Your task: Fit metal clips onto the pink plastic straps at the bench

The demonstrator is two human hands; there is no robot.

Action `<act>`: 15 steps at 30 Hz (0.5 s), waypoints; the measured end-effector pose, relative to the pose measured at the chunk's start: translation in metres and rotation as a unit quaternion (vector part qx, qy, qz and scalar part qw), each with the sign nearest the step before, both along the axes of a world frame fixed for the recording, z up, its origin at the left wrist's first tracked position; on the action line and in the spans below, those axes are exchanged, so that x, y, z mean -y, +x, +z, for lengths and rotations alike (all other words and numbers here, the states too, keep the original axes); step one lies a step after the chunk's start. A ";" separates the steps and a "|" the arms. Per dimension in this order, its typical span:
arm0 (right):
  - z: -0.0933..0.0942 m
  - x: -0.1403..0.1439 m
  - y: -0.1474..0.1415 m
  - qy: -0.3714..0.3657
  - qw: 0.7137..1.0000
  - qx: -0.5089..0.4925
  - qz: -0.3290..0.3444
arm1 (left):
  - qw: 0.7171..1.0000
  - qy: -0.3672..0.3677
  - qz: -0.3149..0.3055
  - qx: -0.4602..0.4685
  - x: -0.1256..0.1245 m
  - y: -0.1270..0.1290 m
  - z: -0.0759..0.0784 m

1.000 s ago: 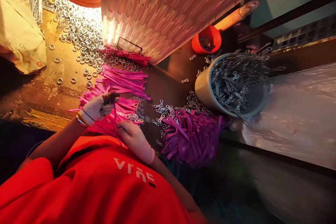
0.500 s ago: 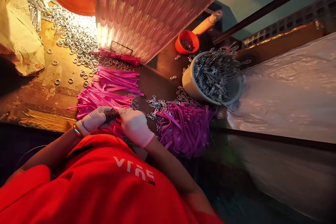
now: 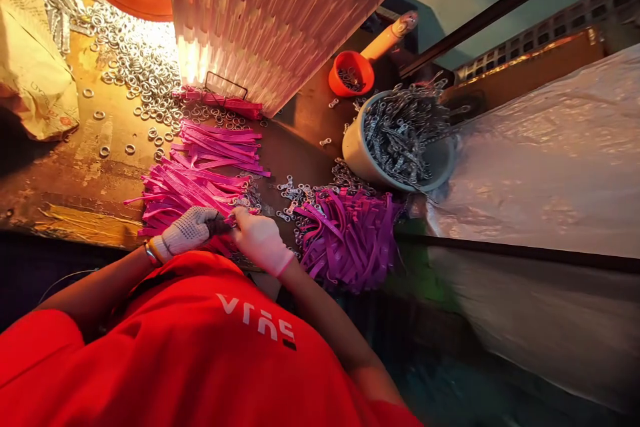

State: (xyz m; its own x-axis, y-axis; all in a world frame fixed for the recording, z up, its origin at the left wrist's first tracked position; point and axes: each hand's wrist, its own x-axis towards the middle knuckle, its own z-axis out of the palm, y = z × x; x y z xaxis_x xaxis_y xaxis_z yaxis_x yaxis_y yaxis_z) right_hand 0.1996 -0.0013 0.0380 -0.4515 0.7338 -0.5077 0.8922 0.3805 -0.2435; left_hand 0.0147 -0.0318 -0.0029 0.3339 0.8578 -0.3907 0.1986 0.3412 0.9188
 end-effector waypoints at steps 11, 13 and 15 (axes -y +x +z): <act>-0.026 0.009 0.024 0.086 0.988 0.008 0.129 | 0.981 0.086 -0.150 -0.091 -0.017 -0.002 0.009; -0.027 0.006 0.032 0.095 0.990 0.016 0.103 | 0.970 0.089 -0.180 -0.140 -0.031 -0.027 0.021; -0.030 0.004 0.039 0.096 0.993 0.029 0.066 | 0.964 0.079 -0.161 -0.196 -0.045 -0.060 0.026</act>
